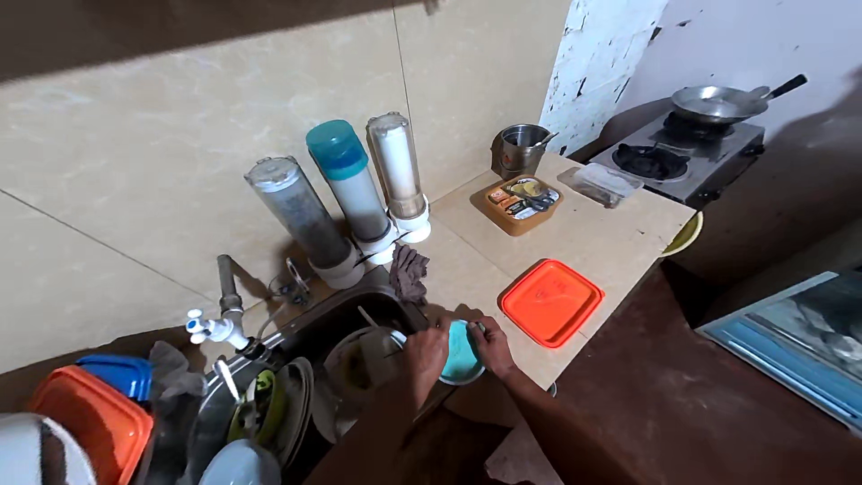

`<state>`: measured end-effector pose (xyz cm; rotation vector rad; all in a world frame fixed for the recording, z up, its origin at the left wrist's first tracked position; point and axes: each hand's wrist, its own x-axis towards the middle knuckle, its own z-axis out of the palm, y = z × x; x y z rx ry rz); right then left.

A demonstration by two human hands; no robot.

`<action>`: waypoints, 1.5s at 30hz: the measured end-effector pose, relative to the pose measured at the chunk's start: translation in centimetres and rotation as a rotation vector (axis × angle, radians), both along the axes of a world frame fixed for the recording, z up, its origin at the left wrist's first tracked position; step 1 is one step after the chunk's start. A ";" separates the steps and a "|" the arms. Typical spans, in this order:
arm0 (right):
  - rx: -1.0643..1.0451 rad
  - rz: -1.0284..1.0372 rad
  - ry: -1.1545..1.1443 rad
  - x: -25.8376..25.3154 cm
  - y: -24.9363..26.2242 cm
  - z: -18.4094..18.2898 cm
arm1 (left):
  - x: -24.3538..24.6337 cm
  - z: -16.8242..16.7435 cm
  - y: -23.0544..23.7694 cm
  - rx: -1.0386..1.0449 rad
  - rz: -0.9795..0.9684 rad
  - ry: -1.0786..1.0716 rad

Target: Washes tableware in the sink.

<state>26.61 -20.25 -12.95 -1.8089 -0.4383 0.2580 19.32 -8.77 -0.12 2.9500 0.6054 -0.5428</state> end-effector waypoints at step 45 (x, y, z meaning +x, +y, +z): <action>0.086 -0.009 0.070 0.5 0.4 -0.4 | -5.0 -0.3 -2.0 -0.118 -0.312 0.162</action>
